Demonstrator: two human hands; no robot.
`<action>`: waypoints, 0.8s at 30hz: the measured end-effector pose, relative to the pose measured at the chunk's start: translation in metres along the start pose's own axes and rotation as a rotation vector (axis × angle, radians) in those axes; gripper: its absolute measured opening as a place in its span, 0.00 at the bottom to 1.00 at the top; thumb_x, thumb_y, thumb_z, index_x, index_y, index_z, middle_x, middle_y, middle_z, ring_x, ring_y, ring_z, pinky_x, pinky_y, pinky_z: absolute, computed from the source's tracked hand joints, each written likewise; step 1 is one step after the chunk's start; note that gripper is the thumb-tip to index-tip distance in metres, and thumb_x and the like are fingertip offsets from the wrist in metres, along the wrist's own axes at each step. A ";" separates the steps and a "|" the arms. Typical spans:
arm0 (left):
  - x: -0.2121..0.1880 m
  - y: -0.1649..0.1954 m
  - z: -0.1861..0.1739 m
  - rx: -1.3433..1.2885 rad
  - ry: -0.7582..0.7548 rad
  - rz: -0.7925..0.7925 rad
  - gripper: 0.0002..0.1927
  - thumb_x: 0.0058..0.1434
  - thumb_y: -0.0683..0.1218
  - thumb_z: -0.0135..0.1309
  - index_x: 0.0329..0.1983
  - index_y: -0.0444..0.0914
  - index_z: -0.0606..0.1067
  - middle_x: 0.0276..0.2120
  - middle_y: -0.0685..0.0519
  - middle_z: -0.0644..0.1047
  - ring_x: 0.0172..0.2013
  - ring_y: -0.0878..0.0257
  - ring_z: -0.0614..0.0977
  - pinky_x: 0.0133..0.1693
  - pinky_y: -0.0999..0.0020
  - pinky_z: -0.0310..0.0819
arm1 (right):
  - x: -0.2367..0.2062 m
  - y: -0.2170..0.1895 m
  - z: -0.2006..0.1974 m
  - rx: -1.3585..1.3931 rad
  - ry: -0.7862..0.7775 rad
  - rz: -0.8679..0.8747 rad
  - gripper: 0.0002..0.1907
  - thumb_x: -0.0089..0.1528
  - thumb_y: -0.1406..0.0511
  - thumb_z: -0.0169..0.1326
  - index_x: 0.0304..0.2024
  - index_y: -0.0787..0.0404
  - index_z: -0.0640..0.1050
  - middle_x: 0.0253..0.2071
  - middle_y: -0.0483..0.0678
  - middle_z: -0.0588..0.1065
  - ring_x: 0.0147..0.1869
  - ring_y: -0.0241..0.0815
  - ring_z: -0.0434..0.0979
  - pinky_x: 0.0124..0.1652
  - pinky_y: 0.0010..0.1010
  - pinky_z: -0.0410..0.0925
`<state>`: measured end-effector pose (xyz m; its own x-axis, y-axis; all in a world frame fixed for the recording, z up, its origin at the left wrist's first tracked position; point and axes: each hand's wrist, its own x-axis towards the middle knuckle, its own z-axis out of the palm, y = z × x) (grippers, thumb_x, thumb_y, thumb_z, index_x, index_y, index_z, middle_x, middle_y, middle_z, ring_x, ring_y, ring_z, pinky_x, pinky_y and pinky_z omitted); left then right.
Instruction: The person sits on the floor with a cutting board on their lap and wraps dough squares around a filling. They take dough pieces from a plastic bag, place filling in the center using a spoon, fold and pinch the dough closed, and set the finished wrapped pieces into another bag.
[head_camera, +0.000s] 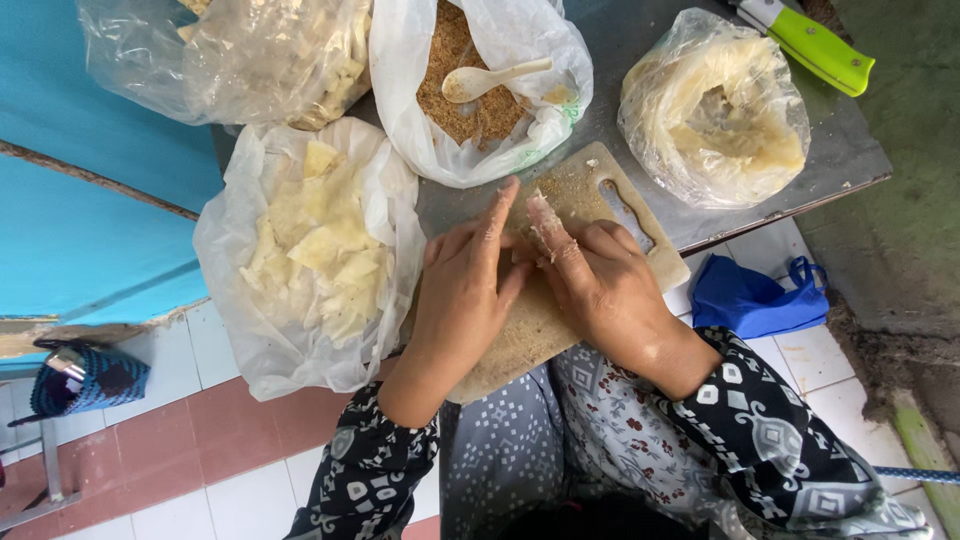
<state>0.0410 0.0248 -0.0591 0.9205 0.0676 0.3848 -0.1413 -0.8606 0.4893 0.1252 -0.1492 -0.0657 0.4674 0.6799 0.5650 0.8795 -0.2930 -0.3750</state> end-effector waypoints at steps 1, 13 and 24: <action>-0.001 -0.002 0.002 0.003 -0.004 0.001 0.44 0.61 0.43 0.62 0.78 0.41 0.53 0.44 0.58 0.80 0.51 0.59 0.79 0.55 0.56 0.66 | 0.001 0.000 -0.001 -0.005 0.002 -0.014 0.39 0.60 0.71 0.63 0.72 0.64 0.62 0.46 0.54 0.78 0.48 0.56 0.78 0.52 0.42 0.69; 0.005 0.002 -0.024 0.042 0.215 -0.110 0.36 0.73 0.45 0.54 0.78 0.35 0.51 0.47 0.51 0.82 0.49 0.58 0.80 0.55 0.56 0.66 | 0.014 0.002 -0.005 -0.093 -0.039 -0.078 0.39 0.61 0.70 0.60 0.73 0.65 0.60 0.53 0.52 0.78 0.61 0.56 0.75 0.63 0.47 0.64; -0.167 0.006 -0.042 -0.105 0.788 -0.363 0.33 0.69 0.39 0.53 0.74 0.27 0.55 0.44 0.45 0.81 0.48 0.58 0.83 0.70 0.52 0.58 | 0.034 0.015 0.008 -0.151 -0.105 -0.009 0.45 0.59 0.66 0.62 0.75 0.62 0.57 0.42 0.53 0.79 0.51 0.58 0.76 0.56 0.47 0.66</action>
<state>-0.1288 0.0293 -0.0875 0.4008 0.6913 0.6012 0.0436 -0.6699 0.7412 0.1536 -0.1253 -0.0577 0.4544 0.7473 0.4849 0.8908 -0.3790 -0.2507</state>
